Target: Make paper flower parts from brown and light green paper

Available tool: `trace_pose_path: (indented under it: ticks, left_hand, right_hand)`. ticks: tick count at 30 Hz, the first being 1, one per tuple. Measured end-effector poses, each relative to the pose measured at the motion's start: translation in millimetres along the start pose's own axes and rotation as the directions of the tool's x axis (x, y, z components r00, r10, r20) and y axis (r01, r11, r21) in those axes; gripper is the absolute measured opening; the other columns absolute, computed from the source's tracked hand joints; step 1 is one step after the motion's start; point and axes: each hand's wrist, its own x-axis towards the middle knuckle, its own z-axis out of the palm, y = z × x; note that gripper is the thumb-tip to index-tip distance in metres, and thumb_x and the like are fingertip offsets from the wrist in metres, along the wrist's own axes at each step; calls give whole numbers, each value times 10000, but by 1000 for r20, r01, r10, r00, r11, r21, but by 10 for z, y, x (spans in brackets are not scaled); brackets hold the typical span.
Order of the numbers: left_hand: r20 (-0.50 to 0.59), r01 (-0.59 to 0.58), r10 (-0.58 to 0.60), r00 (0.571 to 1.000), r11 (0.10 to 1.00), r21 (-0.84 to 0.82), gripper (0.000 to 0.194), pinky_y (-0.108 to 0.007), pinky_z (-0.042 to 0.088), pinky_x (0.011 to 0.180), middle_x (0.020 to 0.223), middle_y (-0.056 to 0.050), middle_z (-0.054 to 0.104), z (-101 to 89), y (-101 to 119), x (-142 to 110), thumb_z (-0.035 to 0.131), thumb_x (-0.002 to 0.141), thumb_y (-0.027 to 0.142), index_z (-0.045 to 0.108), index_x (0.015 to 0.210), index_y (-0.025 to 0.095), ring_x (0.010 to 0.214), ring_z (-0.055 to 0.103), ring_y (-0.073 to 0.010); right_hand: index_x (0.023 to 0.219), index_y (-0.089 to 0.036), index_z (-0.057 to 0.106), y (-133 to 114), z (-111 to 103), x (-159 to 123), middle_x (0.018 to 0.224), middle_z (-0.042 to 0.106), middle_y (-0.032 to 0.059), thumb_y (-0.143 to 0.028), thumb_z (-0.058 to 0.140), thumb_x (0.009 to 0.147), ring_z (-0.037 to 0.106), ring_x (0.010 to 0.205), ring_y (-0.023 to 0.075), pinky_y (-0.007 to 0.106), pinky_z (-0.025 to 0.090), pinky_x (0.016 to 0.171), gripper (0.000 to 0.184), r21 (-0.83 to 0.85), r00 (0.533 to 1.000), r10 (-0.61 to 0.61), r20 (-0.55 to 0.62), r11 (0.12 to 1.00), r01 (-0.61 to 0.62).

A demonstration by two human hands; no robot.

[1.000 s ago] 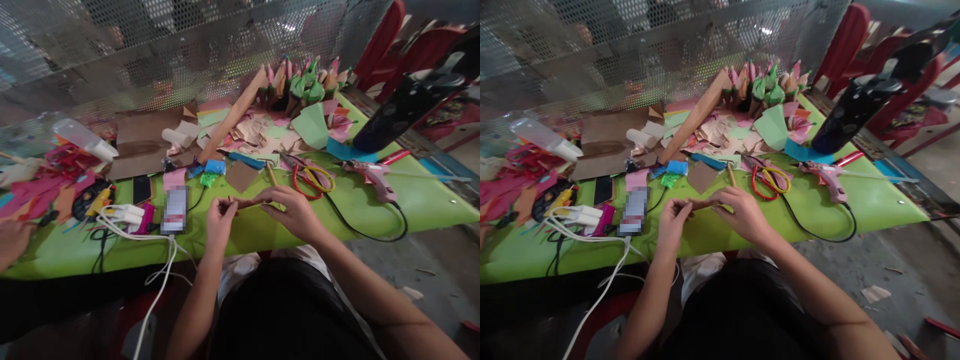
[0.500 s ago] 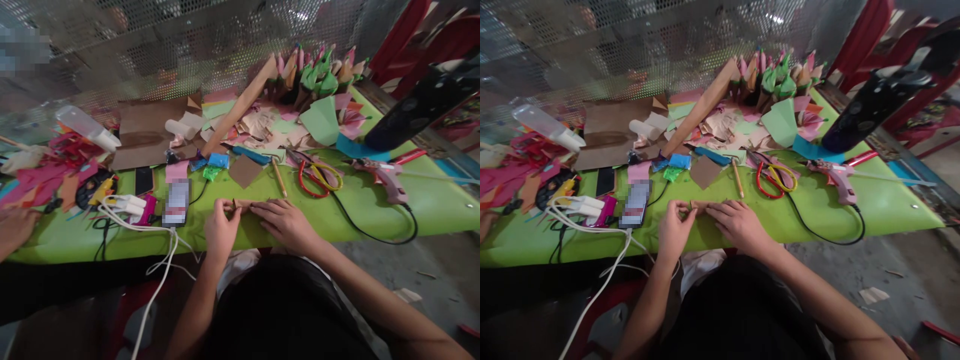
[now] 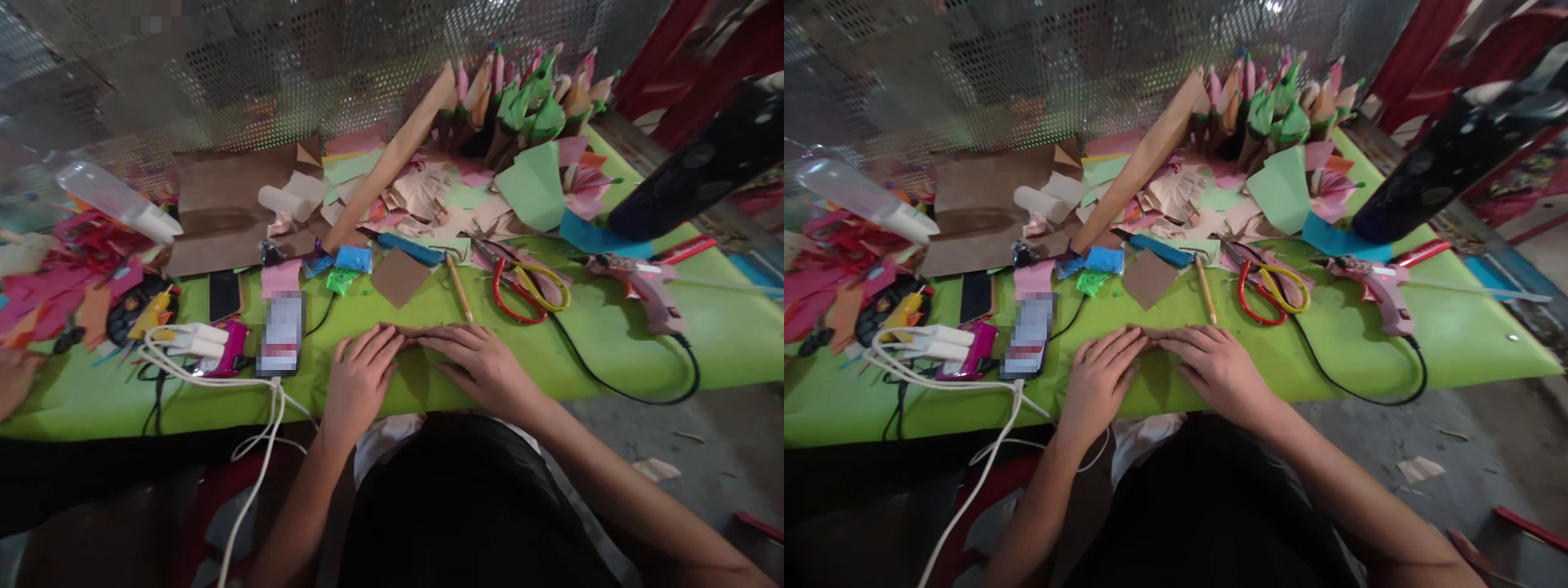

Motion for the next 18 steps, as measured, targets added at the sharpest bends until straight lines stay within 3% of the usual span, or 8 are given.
trace_pose_path:
  ticks: [4,11,18]
  left_hand:
    - [16,-1,1,1000,1000,-9,414,-480,422,1065,1407,-55,641,-2,-4,-9,501,996,214,570,1401,271,1322,566,-252]
    - [13,9,-8,1000,998,-55,397,-444,427,1053,1404,-50,645,-27,-2,6,506,992,201,570,1380,255,1308,571,-241]
    - [4,41,-41,999,998,-45,443,-406,447,926,1224,-78,736,-62,0,81,556,975,241,520,1416,247,1168,640,-252]
  right_hand:
    - [1364,-233,608,63,-67,-57,1299,695,108,-211,520,994,633,1161,279,499,523,984,381,-25,999,28,-38,999,-29]
    - [1353,-213,627,78,-75,-3,1211,710,130,-193,513,990,625,1115,292,502,529,957,381,-132,1000,21,11,991,-20]
    - [1281,-186,675,89,-71,59,1194,707,137,-212,524,988,625,1074,289,485,541,929,331,-184,998,35,54,983,-24]
